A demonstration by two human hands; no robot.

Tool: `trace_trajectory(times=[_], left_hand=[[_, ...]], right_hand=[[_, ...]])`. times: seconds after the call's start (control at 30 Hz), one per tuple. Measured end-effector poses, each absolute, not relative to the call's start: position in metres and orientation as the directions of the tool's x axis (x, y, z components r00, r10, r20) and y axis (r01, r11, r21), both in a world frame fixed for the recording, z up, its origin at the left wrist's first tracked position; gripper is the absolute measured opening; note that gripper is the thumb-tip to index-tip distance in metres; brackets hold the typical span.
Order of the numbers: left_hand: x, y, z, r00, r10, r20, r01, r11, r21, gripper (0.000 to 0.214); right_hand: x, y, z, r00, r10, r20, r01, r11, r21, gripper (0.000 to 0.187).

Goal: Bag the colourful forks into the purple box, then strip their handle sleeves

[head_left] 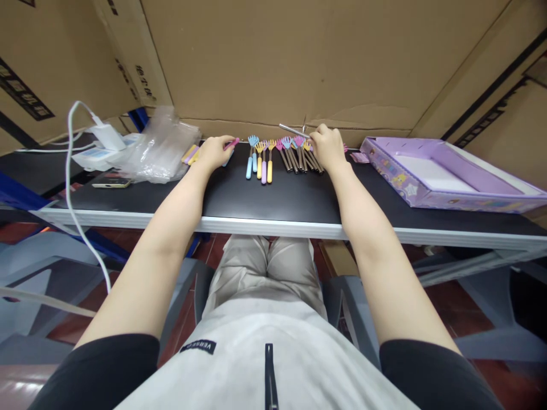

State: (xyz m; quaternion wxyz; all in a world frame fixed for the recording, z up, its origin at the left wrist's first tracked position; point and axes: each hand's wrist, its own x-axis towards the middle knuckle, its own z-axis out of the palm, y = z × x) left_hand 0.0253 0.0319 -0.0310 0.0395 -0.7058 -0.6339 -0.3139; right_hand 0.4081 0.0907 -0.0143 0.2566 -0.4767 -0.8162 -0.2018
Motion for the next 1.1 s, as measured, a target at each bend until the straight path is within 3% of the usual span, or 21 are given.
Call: trace_trajectory(times=[0.2,0.37,0.67,0.87,1.1], left_hand=[[0.033,0.039,-0.042,0.058,0.884,0.463,0.962,-0.174,0.212,0.039],[0.037,0.045,-0.046,0.064,0.893,0.446,0.979,-0.144,0.147,0.041],[0.034,0.05,-0.05,0.103,0.899,0.426,0.98,-0.164,0.111,0.035],[0.044,0.035,-0.038,0.065,0.937,0.344,0.994,-0.09,0.056,0.049],[0.06,0.01,-0.019,0.034,0.975,0.219,0.999,-0.041,0.032,0.057]], right_hand=[[0.402,0.086,-0.017,-0.452,0.644,0.616,0.863,0.49,0.122,0.043],[0.399,0.083,-0.016,-0.426,0.71,0.56,0.887,0.449,0.106,0.046],[0.398,0.086,-0.025,-0.428,0.74,0.519,0.843,0.534,-0.067,0.045],[0.389,0.098,-0.032,-0.477,0.722,0.501,0.747,0.633,-0.201,0.048],[0.388,0.104,-0.036,-0.453,0.832,0.32,0.804,0.537,-0.257,0.064]])
